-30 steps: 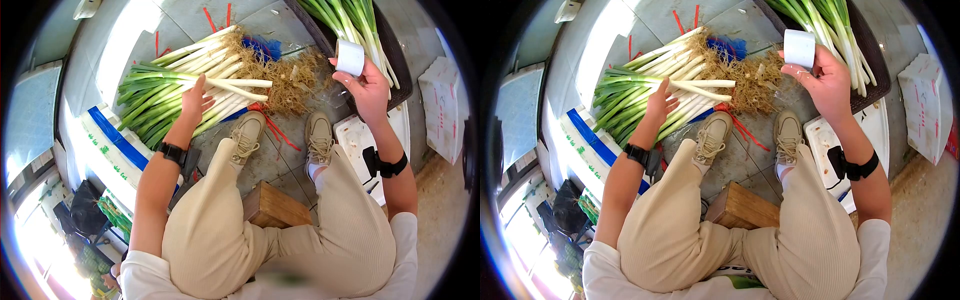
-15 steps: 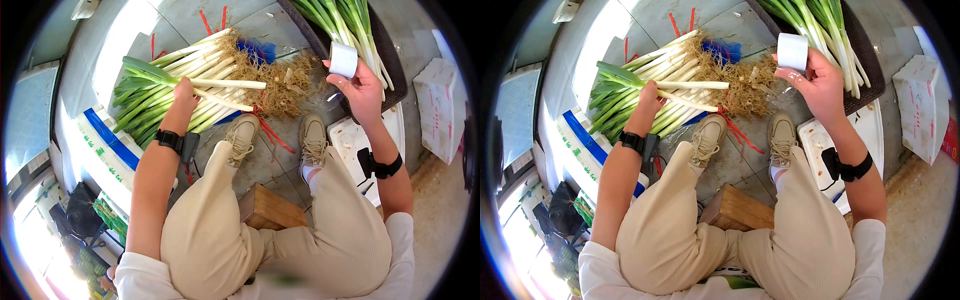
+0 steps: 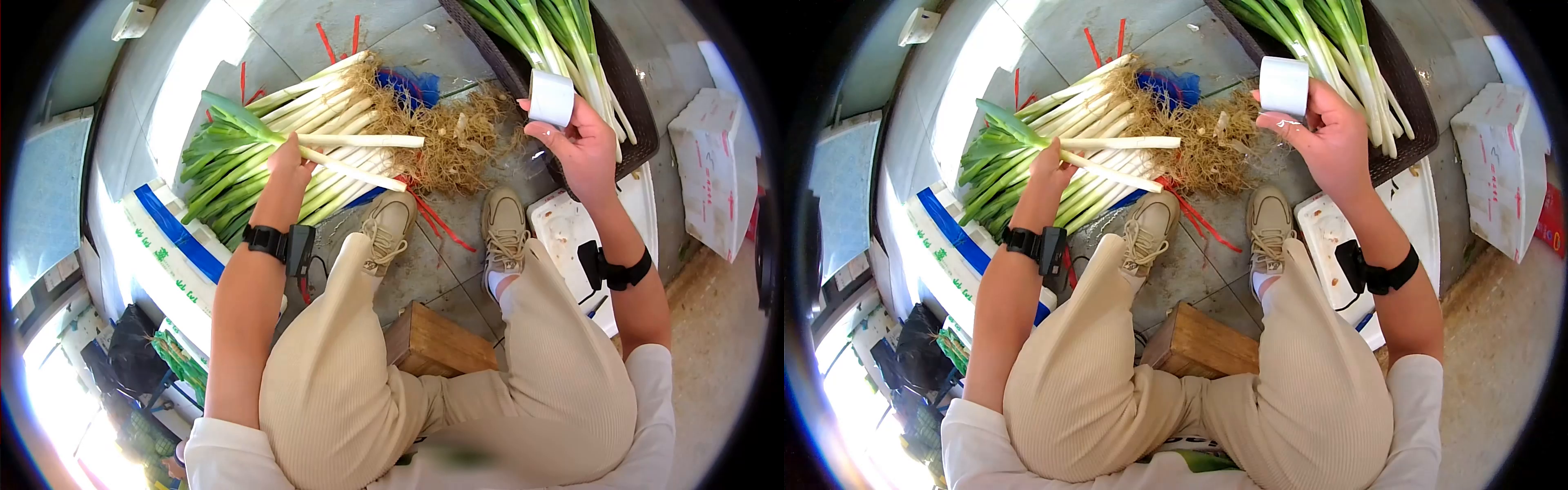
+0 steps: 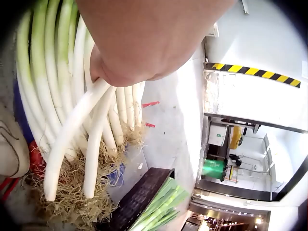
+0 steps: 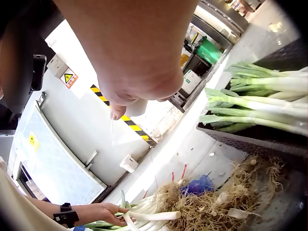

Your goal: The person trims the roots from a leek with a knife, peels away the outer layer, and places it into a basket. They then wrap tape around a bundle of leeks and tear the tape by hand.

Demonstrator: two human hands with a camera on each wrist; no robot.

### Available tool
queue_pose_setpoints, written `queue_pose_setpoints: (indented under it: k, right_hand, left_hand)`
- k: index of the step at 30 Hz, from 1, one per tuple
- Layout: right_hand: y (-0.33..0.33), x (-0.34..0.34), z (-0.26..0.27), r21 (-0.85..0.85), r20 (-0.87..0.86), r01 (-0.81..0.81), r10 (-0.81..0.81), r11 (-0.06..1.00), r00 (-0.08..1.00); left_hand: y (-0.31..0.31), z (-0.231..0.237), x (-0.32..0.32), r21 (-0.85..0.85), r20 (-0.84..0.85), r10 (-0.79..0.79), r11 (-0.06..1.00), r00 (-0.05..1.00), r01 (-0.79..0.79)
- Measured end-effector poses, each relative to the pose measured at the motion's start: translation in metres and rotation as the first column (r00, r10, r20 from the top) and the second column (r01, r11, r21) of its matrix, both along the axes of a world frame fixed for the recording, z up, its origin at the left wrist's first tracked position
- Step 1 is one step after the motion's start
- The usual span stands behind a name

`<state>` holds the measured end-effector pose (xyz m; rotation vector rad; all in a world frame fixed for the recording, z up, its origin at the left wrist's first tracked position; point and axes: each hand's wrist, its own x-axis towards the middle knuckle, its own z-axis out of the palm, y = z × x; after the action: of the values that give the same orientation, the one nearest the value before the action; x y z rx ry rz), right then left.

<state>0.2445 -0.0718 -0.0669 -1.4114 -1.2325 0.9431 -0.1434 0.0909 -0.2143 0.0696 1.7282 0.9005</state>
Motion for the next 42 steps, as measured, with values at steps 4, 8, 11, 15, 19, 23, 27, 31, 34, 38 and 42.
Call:
queue_pose_setpoints:
  k: [4,8,11,15,19,23,27,31,34,38,42]
  right_hand:
    - [-0.001,0.0,0.0,-0.006,0.018,-0.001,0.001,1.0,1.0]
    - [-0.001,0.001,-0.003,0.004,0.0,-0.006,0.006,1.0,1.0]
    - [-0.001,-0.002,-0.002,0.014,-0.072,0.012,-0.011,1.0,0.997]
    - [0.0,-0.001,-0.001,-0.025,-0.046,-0.005,0.004,1.0,0.999]
    - [-0.001,0.003,-0.003,-0.056,0.079,-0.021,0.025,0.998,0.997]
    - [-0.001,-0.003,-0.004,0.007,-0.014,-0.008,0.008,1.0,1.0]
    - [0.0,-0.006,-0.002,-0.022,-0.025,-0.01,0.009,1.0,1.0]
    - [-0.003,0.003,-0.001,-0.083,0.019,-0.07,0.072,0.994,0.997]
    - [-0.003,0.005,-0.001,-0.067,-0.01,-0.069,0.069,0.995,0.998]
    - [-0.002,0.007,0.001,-0.06,0.003,-0.025,0.025,0.998,1.0]
    - [0.0,0.004,0.006,-0.013,-0.091,-0.047,0.046,0.999,0.995]
  left_hand:
    - [-0.001,0.009,-0.01,0.115,0.005,0.088,0.989,0.996,-0.088]
    - [-0.001,0.018,-0.01,0.188,0.03,0.167,0.967,0.985,-0.17]
    - [-0.001,0.015,-0.009,0.192,0.021,0.17,0.966,0.985,-0.171]
    - [-0.003,0.011,0.01,0.127,-0.038,0.27,0.956,0.962,-0.263]
    - [-0.002,-0.004,0.017,0.095,-0.087,0.219,0.973,0.972,-0.211]
    - [0.006,-0.015,0.021,0.088,-0.123,0.187,0.98,0.975,-0.177]
    - [0.021,-0.035,0.017,-0.025,-0.158,0.214,0.975,0.964,-0.22]
    - [0.021,-0.03,0.021,-0.031,-0.253,0.11,0.992,0.961,-0.122]
    - [0.019,-0.014,0.028,-0.02,-0.269,0.053,0.998,0.962,-0.061]
    - [0.02,0.028,0.052,0.218,-0.151,-0.037,0.973,0.988,0.07]
    - [0.016,0.079,0.088,0.399,-0.006,-0.289,0.877,0.957,0.267]
